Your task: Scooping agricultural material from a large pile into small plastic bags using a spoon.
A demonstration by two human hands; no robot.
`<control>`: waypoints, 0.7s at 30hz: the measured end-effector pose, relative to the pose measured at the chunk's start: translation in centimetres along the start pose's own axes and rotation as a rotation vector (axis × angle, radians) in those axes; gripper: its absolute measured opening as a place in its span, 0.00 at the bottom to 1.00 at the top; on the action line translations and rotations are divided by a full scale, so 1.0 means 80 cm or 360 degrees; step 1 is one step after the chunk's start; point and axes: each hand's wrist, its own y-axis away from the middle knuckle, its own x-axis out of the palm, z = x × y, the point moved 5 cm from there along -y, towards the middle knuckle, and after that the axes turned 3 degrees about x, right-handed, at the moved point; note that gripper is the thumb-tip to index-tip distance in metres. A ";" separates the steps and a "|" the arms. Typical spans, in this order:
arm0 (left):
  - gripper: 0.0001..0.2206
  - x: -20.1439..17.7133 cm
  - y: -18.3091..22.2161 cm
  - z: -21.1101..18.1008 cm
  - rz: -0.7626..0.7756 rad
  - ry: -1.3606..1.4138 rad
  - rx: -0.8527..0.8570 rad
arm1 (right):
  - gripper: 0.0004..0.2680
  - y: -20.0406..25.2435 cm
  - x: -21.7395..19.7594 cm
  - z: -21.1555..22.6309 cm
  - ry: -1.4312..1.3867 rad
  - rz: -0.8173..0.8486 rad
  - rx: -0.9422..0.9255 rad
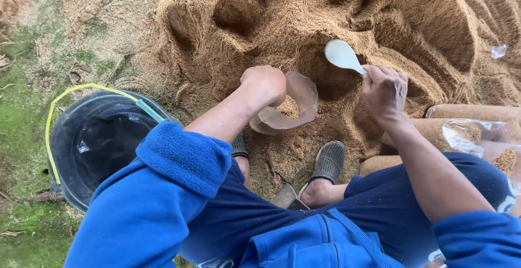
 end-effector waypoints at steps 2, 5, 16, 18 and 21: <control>0.15 -0.002 0.003 0.002 0.0001 -0.0001 0.0024 | 0.08 0.004 0.042 -0.044 0.0067 0.0227 0.0216; 0.14 -0.001 0.004 0.003 -0.0014 0.0013 0.0042 | 0.09 0.029 0.102 -0.103 0.0663 0.0507 0.0390; 0.14 -0.010 0.013 0.010 0.0109 0.0068 0.0012 | 0.12 0.094 0.315 -0.101 -0.0345 0.0899 0.0998; 0.14 -0.010 0.012 0.011 0.0121 0.0090 -0.0009 | 0.11 0.087 0.305 -0.070 -0.0521 0.0904 0.1051; 0.14 -0.006 0.004 0.011 0.0123 0.0102 -0.0030 | 0.11 0.085 0.305 -0.054 -0.0756 0.0898 0.1145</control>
